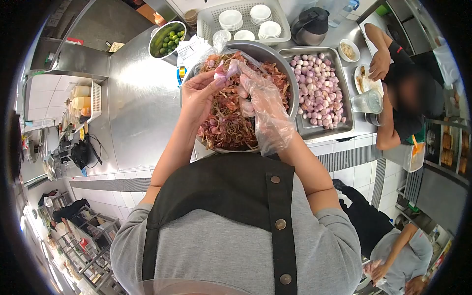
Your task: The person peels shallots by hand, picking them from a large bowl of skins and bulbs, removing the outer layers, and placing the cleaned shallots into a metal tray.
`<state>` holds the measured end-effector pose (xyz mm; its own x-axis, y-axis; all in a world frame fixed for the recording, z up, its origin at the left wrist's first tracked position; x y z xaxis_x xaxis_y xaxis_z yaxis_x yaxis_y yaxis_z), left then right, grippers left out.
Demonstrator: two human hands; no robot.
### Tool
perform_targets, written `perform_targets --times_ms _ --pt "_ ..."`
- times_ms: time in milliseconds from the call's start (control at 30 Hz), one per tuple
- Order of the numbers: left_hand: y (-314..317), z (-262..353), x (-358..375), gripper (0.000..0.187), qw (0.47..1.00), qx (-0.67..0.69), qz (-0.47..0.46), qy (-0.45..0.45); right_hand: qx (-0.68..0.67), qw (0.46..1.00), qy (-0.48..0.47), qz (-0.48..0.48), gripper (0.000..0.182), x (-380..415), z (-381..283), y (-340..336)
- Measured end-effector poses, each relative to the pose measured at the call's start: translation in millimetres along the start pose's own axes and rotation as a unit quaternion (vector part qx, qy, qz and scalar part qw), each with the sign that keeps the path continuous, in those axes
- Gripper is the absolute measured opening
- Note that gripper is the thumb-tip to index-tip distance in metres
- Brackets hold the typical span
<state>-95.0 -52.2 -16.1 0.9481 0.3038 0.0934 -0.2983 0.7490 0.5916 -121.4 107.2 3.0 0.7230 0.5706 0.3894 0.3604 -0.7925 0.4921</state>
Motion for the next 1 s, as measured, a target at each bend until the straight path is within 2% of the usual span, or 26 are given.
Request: perform_targets --times_ms 100,167,233,300,333,367,400,433,467,500,567,600,733,800,833,900,933,1000 --pt "3 -4 0 0.029 0.998 0.005 -0.048 -0.029 -0.005 1.0 -0.022 0.013 0.039 0 -6 -2" --pt "9 -9 2 0.029 0.992 0.057 -0.088 -0.074 -0.009 0.999 -0.032 0.037 0.038 -1 -7 -8" --pt "14 -4 5 0.029 0.992 0.067 -0.08 -0.078 -0.014 0.997 -0.046 0.062 0.036 -5 -10 -18" --pt "16 -4 9 0.029 0.991 0.076 -0.072 -0.085 0.101 0.991 -0.074 0.045 0.034 -10 -19 -31" --pt "11 -5 10 0.028 0.993 0.066 -0.064 -0.074 0.134 0.99 -0.034 0.005 0.035 -8 -16 -33" --pt "6 -5 9 0.028 0.995 0.057 -0.055 -0.062 0.133 0.99 -0.036 0.007 0.035 -16 -9 -40" --pt "4 -5 8 0.028 0.996 0.038 -0.046 -0.063 0.252 0.947 -0.198 -0.029 0.038 -15 -29 -21" --pt "4 -6 8 0.028 0.996 0.037 -0.047 -0.065 0.361 0.862 -0.349 -0.064 0.041 -2 -45 1" --pt "5 -5 8 0.026 0.997 0.018 -0.048 -0.058 0.306 0.944 -0.084 -0.087 0.047 -1 -18 -19" --pt "8 -3 8 0.025 0.998 -0.001 -0.049 -0.05 0.305 0.945 -0.083 -0.086 0.047 9 -27 -11" --pt "12 -2 9 0.024 0.997 -0.028 -0.048 -0.054 0.348 0.929 0.04 -0.117 0.049 19 -13 -2" --pt "13 -1 9 0.023 0.996 -0.055 -0.047 -0.057 0.337 0.928 -0.097 -0.126 0.05 20 -25 8" --pt "21 4 11 0.021 0.995 -0.091 -0.029 -0.029 0.263 0.951 -0.098 -0.129 0.049 17 -21 11" --pt "22 7 13 0.023 0.995 -0.098 -0.03 -0.015 0.28 0.945 -0.147 -0.088 0.047 14 -25 10" --pt "21 7 13 0.023 0.995 -0.098 -0.03 -0.015 0.279 0.945 -0.147 -0.088 0.047 16 -28 12" --pt "20 9 14 0.025 0.993 -0.108 -0.038 0.0 0.25 0.963 -0.059 -0.077 0.045 20 -27 11" --pt "21 9 14 0.025 0.993 -0.108 -0.038 0.0 0.25 0.963 -0.059 -0.078 0.045 16 -23 8" --pt "26 9 14 0.028 0.997 -0.062 -0.044 -0.002 0.178 0.982 -0.057 -0.017 0.043 0 -17 -13"
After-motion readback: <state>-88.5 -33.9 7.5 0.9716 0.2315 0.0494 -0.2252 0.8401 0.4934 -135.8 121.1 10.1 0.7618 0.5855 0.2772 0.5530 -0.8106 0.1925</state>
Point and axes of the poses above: each hand's wrist, its own x-axis away from the middle knuckle, its own y-axis out of the palm, z = x × y, the point moved 8 cm from there along -x, towards the middle knuckle, and after that the axes turned 8 degrees about x, right-handed, at the moved point
